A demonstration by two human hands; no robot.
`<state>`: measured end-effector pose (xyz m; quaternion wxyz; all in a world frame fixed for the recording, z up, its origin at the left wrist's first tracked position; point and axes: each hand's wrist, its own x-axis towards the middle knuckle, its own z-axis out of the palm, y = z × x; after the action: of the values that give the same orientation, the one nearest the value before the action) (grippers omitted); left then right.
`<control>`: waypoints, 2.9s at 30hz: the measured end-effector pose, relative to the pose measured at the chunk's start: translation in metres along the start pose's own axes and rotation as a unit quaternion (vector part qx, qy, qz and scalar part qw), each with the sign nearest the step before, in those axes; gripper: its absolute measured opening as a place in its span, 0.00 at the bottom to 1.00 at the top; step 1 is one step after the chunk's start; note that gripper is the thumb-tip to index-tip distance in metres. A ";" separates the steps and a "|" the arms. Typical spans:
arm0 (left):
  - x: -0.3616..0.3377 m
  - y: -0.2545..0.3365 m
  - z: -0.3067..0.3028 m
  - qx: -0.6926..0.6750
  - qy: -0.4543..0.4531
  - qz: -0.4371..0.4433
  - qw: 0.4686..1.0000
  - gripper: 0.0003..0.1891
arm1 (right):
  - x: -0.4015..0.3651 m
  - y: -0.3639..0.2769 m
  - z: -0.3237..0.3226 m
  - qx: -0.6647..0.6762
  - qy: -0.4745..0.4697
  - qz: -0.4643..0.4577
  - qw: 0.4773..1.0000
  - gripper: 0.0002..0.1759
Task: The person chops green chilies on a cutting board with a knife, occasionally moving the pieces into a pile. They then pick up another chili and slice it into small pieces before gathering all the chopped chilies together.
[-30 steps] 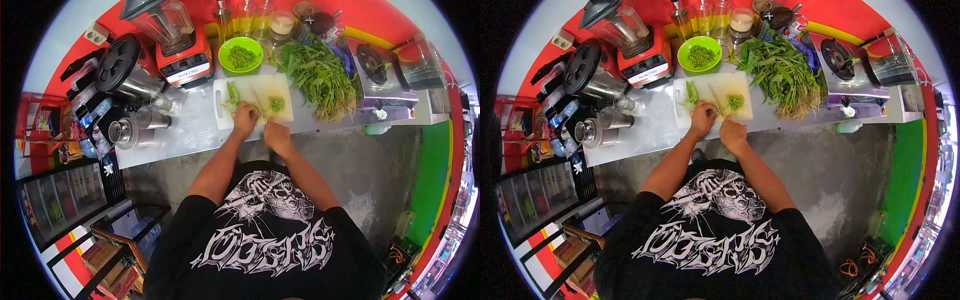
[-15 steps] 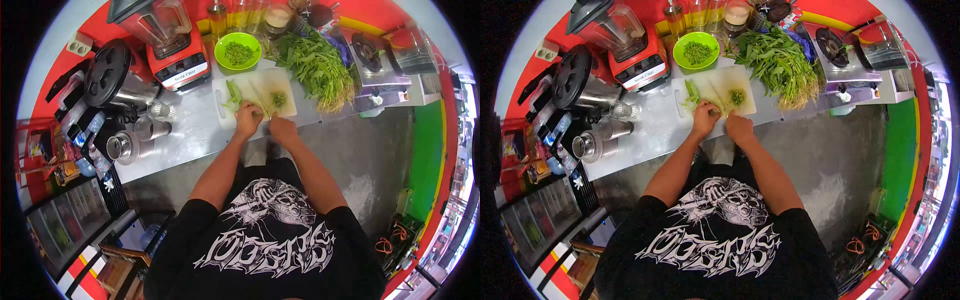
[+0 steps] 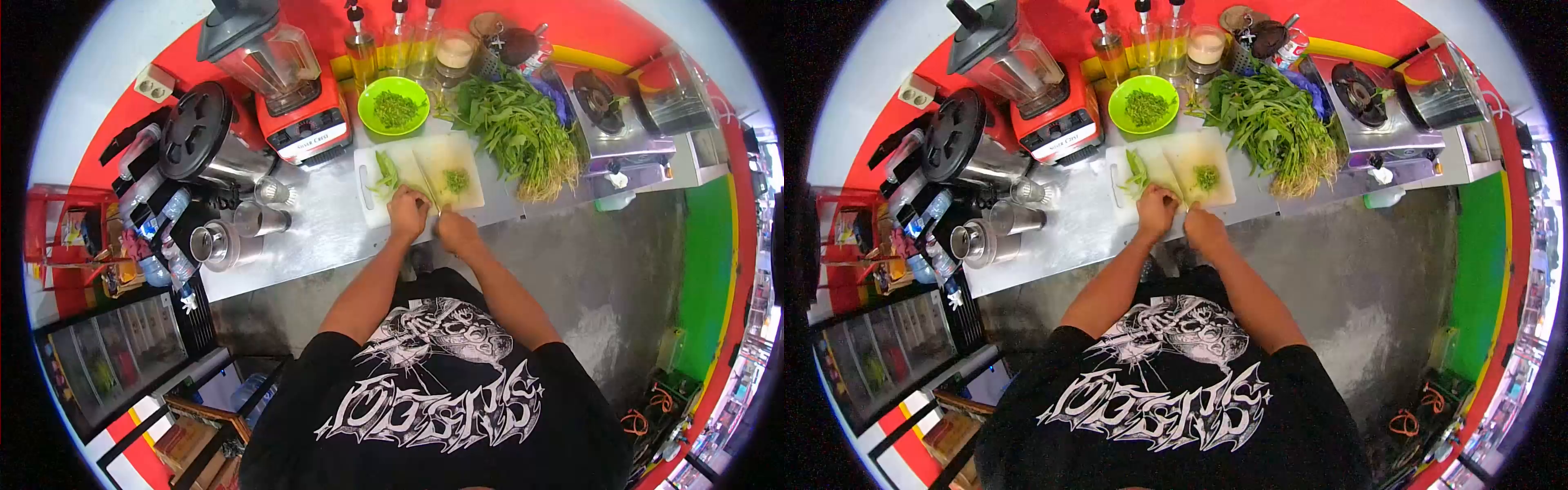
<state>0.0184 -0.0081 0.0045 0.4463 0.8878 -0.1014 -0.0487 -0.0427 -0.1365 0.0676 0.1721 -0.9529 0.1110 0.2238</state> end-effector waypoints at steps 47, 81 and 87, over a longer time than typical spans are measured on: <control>0.022 0.015 0.018 0.079 -0.027 0.021 0.996 0.07 | -0.001 0.068 0.006 0.176 0.124 -0.086 0.973 0.21; 0.046 0.010 0.013 0.107 -0.101 -0.160 0.976 0.06 | -0.001 0.038 -0.015 0.079 -0.004 -0.045 0.996 0.21; 0.038 0.009 0.016 0.078 -0.043 -0.103 0.991 0.06 | -0.009 0.029 -0.017 0.077 -0.007 -0.038 0.996 0.20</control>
<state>0.0513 -0.0342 0.0021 0.3632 0.9228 -0.0316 -0.1247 -0.0523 -0.1683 0.0780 0.2539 -0.9387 0.0908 0.2147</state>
